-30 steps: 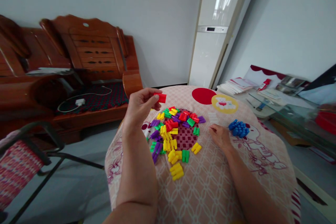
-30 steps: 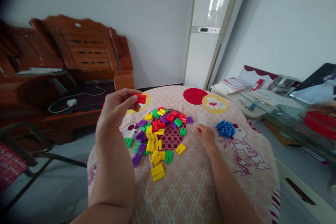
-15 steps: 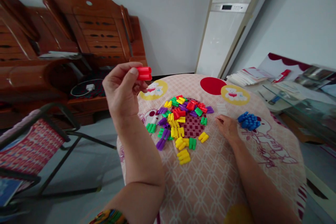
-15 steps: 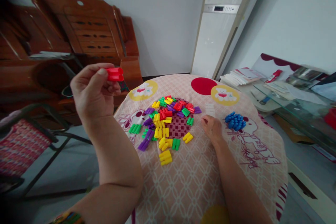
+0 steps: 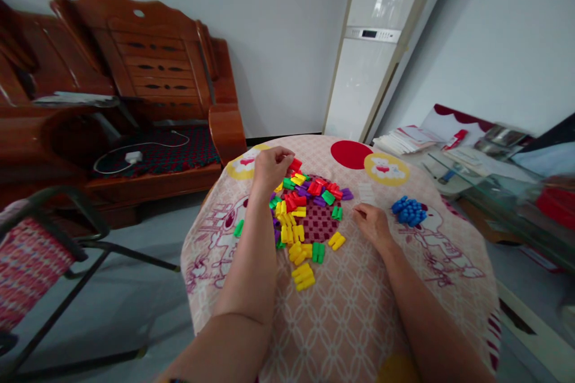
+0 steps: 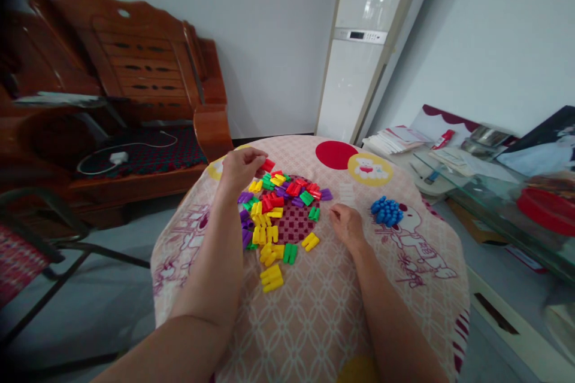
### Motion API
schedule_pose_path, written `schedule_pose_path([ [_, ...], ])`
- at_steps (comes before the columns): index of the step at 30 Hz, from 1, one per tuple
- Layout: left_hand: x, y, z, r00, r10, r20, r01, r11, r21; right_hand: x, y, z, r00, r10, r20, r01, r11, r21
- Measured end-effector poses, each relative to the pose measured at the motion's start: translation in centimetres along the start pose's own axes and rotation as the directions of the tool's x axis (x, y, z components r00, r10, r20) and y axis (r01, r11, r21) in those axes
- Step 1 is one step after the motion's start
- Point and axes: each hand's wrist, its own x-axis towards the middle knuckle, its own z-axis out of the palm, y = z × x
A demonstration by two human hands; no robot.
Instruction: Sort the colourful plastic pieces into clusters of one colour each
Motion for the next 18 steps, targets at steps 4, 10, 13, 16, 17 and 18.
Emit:
schedule_pose_path([
  [4, 0.3, -1.6, 2.2, 0.992, -0.095, 0.085, 0.086, 0.991, 0.103, 0.1, 0.0, 0.2, 1.000, -0.006, 0.004, 0.006, 1.000, 0.020],
  [10, 0.4, -3.3, 3.1, 0.975, -0.145, 0.167, 0.107, 0.970, 0.216, 0.2, 0.0, 0.0, 0.999, 0.002, 0.037, -0.002, 1.000, 0.005],
  [13, 0.5, -3.7, 3.7, 0.975, -0.111, 0.192, 0.049, 0.952, 0.303, 0.3, -0.3, -0.1, 1.000, 0.005, 0.006, -0.005, 1.000, 0.001],
  [16, 0.2, -3.4, 4.8, 0.969, -0.079, 0.234, -0.016, 0.926, 0.378, 0.9, -1.0, 0.2, 0.995, -0.080, -0.058, 0.084, 0.995, 0.062],
  [17, 0.1, -3.2, 5.2, 0.966, -0.074, 0.250, -0.034, 0.915, 0.402, 1.2, -1.3, 0.5, 0.991, -0.115, -0.065, 0.120, 0.990, 0.079],
  [18, 0.0, -3.0, 5.6, 0.962, -0.070, 0.265, -0.051, 0.904, 0.424, 1.5, -1.5, 0.8, 0.988, -0.141, -0.060, 0.146, 0.985, 0.088],
])
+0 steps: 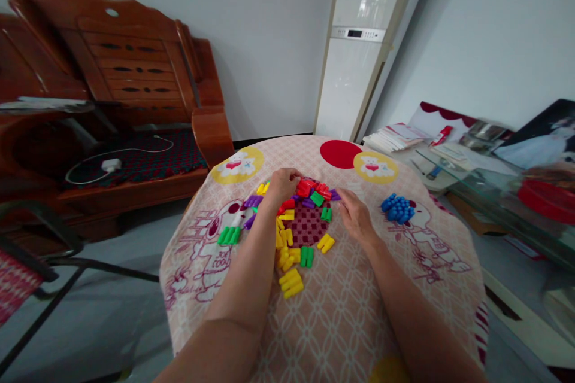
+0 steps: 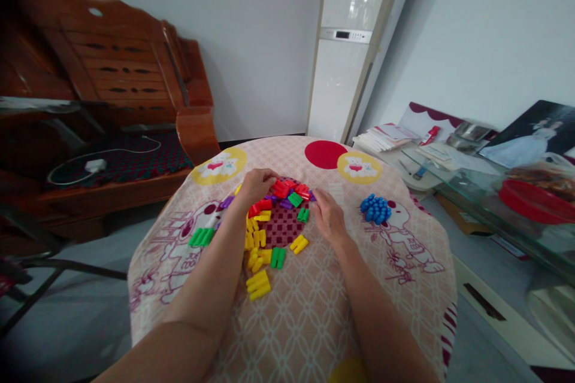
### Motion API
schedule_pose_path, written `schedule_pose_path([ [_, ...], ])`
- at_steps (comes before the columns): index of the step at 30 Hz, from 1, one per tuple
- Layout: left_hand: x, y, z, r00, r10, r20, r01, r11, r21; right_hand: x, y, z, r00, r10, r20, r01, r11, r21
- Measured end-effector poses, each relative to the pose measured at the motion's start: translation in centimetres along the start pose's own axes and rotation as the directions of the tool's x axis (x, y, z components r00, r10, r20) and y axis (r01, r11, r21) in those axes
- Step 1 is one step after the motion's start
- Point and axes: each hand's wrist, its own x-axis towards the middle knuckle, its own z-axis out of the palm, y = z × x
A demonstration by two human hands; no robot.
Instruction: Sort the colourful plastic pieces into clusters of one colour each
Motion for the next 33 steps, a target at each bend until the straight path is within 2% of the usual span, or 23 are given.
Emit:
schedule_pose_path([
  [5, -0.3, 0.5, 0.7, 0.998, 0.012, 0.054, -0.019, 0.991, 0.135, 1.0, -0.3, 1.8, 0.987, -0.048, 0.151, 0.051, 0.999, -0.016],
  [8, -0.4, -0.2, 0.1, 0.996, 0.009, 0.092, -0.029, 0.976, 0.217, 1.1, -0.2, 1.8, 0.982, -0.091, 0.163, 0.087, 0.996, 0.029],
  [10, -0.4, -0.8, -0.5, 0.991, 0.012, 0.134, -0.044, 0.970, 0.241, 1.0, -0.1, 1.3, 0.990, -0.064, 0.128, 0.056, 0.996, 0.066],
  [13, -0.2, -1.2, -0.7, 0.995, 0.050, 0.083, -0.068, 0.972, 0.226, 0.9, 0.4, 0.8, 1.000, 0.005, 0.015, -0.007, 0.995, 0.104],
  [16, 0.2, -0.9, 0.4, 0.984, 0.176, 0.016, -0.177, 0.968, 0.176, 1.0, 1.4, 1.4, 0.993, 0.041, -0.107, -0.029, 0.993, 0.113],
  [18, 0.3, -0.5, 1.7, 0.964, 0.263, 0.034, -0.265, 0.950, 0.163, 1.0, 2.3, 2.1, 0.991, 0.075, -0.111, -0.065, 0.994, 0.087],
  [21, 0.1, -0.2, 3.7, 0.933, 0.324, 0.156, -0.353, 0.910, 0.217, 1.0, 3.0, 2.8, 0.995, 0.097, 0.002, -0.097, 0.991, 0.089],
  [23, 0.0, -0.1, 4.7, 0.913, 0.326, 0.246, -0.388, 0.880, 0.273, 1.0, 2.7, 2.7, 0.994, 0.044, 0.101, -0.060, 0.986, 0.154],
  [27, -0.1, -0.3, 5.6, 0.889, 0.369, 0.271, -0.442, 0.846, 0.299, 1.0, 0.7, 1.6, 0.974, -0.084, 0.211, 0.007, 0.940, 0.341],
  [31, -0.1, -0.3, 6.3, 0.848, 0.410, 0.336, -0.506, 0.815, 0.281, 0.8, -1.3, 0.9, 0.946, -0.122, 0.300, -0.029, 0.892, 0.452],
  [33, -0.1, -0.2, 6.6, 0.849, 0.391, 0.354, -0.499, 0.814, 0.297, 0.6, -1.8, 0.7, 0.936, -0.115, 0.333, -0.061, 0.878, 0.475],
])
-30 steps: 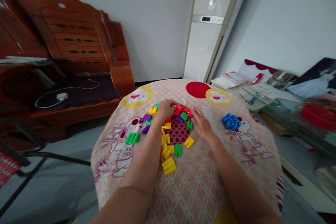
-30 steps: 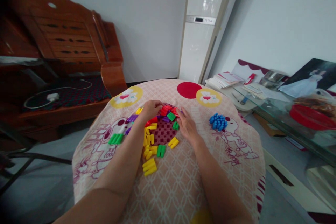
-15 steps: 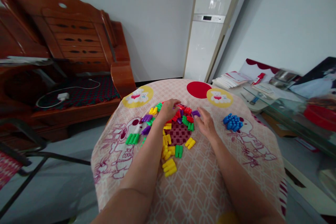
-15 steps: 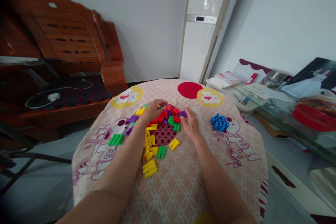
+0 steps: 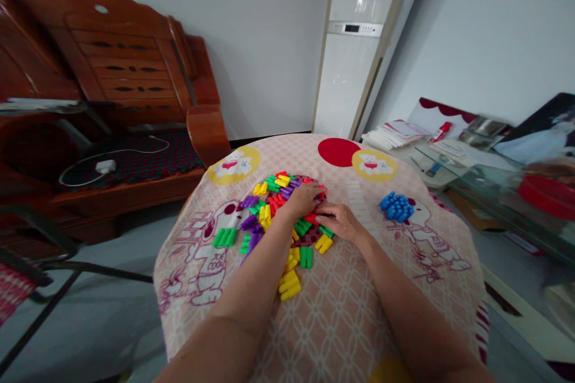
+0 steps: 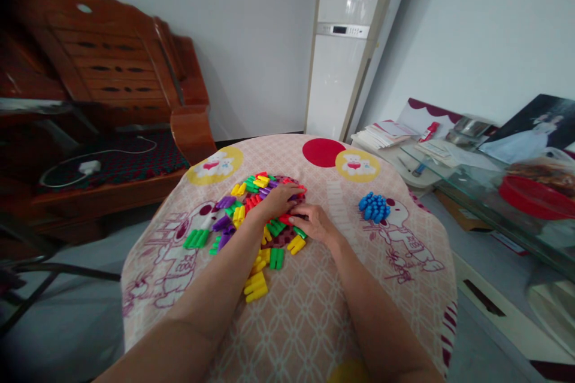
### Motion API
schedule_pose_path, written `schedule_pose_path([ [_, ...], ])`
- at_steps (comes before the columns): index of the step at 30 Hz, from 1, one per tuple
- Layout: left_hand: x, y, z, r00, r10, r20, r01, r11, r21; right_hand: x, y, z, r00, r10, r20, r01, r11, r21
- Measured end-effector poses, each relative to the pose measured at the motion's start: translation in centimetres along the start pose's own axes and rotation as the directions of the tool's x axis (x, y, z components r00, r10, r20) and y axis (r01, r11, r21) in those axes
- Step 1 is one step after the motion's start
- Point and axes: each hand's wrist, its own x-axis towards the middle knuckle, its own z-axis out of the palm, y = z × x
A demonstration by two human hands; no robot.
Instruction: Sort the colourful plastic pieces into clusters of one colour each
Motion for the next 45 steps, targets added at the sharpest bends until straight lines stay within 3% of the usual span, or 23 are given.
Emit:
schedule_pose_path([
  [5, -0.3, 0.6, 0.1, 0.993, -0.117, 0.006, 0.117, 0.992, 0.053, -0.5, -0.3, 0.0, 0.995, 0.093, -0.024, -0.092, 0.996, 0.017],
  [13, -0.2, 0.1, 0.6, 0.998, -0.059, 0.004, 0.058, 0.997, 0.059, -0.7, -0.1, -0.9, 0.945, 0.127, -0.302, -0.151, 0.987, -0.059],
  [19, -0.2, 0.7, 0.7, 0.990, -0.115, -0.086, 0.119, 0.992, 0.040, -1.0, 0.0, -1.4, 0.918, 0.175, -0.356, -0.203, 0.978, -0.044],
  [23, -0.2, 1.0, 0.1, 0.957, -0.221, -0.187, 0.215, 0.975, -0.053, -1.0, 0.5, -1.4, 0.897, 0.200, -0.395, -0.212, 0.977, 0.015],
  [26, -0.1, 1.2, -0.9, 0.954, -0.218, -0.207, 0.176, 0.963, -0.205, -0.8, 1.0, -1.5, 0.855, 0.265, -0.445, -0.236, 0.964, 0.121],
  [30, 0.1, 2.1, -2.0, 0.953, -0.155, -0.259, 0.067, 0.945, -0.319, -0.7, 1.4, -1.8, 0.831, 0.396, -0.392, -0.288, 0.907, 0.306],
  [36, 0.3, 2.7, -1.8, 0.951, -0.172, -0.255, 0.032, 0.880, -0.474, -0.8, 0.9, -1.8, 0.862, 0.442, -0.248, -0.307, 0.844, 0.439],
  [40, 0.4, 2.5, -1.1, 0.963, -0.168, -0.210, 0.020, 0.823, -0.567, -0.7, 0.6, -1.7, 0.851, 0.459, -0.255, -0.304, 0.827, 0.473],
  [45, 0.5, 2.5, -0.7, 0.966, -0.161, -0.202, 0.014, 0.813, -0.582, -0.8, 0.7, -1.7, 0.847, 0.458, -0.269, -0.303, 0.833, 0.463],
])
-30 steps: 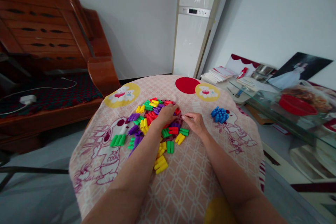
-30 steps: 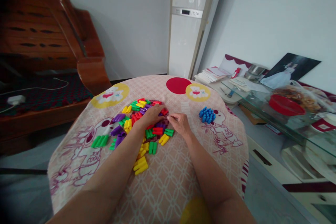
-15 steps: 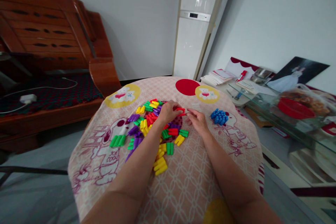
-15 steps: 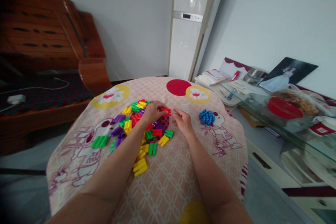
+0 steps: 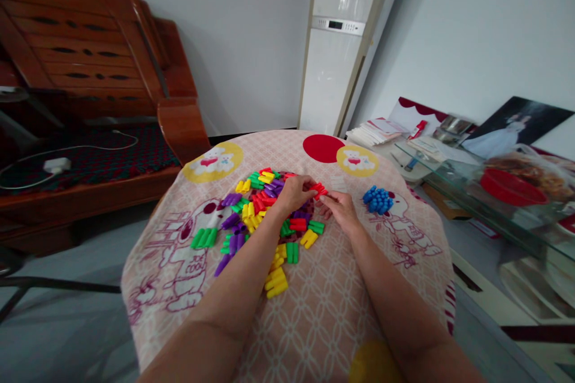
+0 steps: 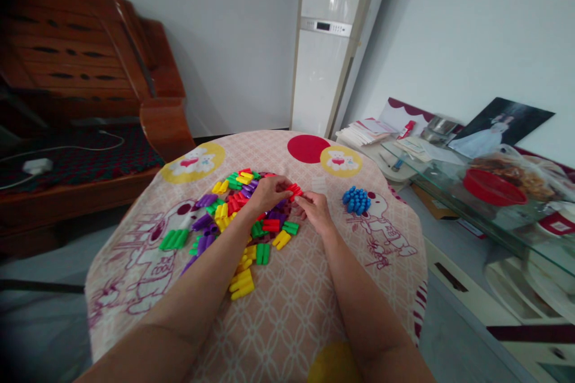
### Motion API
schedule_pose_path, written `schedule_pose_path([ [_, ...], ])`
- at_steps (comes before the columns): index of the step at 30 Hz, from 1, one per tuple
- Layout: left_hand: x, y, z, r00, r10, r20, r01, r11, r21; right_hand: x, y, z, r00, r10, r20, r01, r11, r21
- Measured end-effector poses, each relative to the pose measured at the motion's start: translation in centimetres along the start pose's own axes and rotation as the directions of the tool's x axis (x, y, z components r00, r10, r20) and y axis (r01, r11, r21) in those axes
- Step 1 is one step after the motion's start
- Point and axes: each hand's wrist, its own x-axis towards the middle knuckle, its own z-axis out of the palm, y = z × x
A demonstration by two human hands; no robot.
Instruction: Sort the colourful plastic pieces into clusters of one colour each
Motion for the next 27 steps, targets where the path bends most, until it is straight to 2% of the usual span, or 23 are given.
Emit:
schedule_pose_path([
  [4, -0.1, 0.1, 0.2, 0.999, 0.010, 0.033, -0.010, 1.000, 0.000, 0.0, 0.2, -0.1, 1.000, -0.012, -0.015, 0.011, 0.999, -0.044],
  [7, 0.0, 0.1, -0.1, 1.000, 0.000, 0.021, -0.001, 0.998, 0.055, 0.1, 0.2, -0.6, 0.995, -0.036, -0.090, 0.022, 0.988, -0.151],
  [10, 0.3, -0.6, -1.6, 0.991, -0.027, -0.131, 0.053, 0.978, 0.201, 0.6, 0.3, -1.9, 0.963, -0.134, -0.235, 0.038, 0.927, -0.374],
  [12, 0.3, -1.6, -3.2, 0.965, -0.029, -0.261, 0.112, 0.943, 0.312, 1.0, 0.5, -3.0, 0.918, -0.224, -0.328, 0.004, 0.831, -0.556],
  [14, 0.1, -3.1, -4.6, 0.942, -0.029, -0.334, 0.168, 0.903, 0.396, 1.4, 0.9, -4.0, 0.878, -0.276, -0.392, -0.086, 0.714, -0.695],
  [17, -0.5, -5.3, -6.0, 0.950, -0.075, -0.303, 0.215, 0.862, 0.460, 1.9, 1.4, -4.7, 0.859, -0.280, -0.428, -0.202, 0.583, -0.787],
  [20, -1.0, -6.2, -6.1, 0.967, -0.125, -0.223, 0.223, 0.840, 0.495, 2.1, 1.6, -4.7, 0.873, -0.247, -0.419, -0.243, 0.524, -0.816],
  [24, -0.9, -5.3, -5.8, 0.960, -0.146, -0.238, 0.256, 0.802, 0.540, 2.1, 1.4, -4.3, 0.898, -0.209, -0.387, -0.247, 0.489, -0.837],
  [27, -0.5, -4.1, -5.0, 0.978, -0.060, -0.199, 0.163, 0.816, 0.555, 2.0, 1.2, -4.2, 0.902, -0.201, -0.381, -0.256, 0.460, -0.850],
])
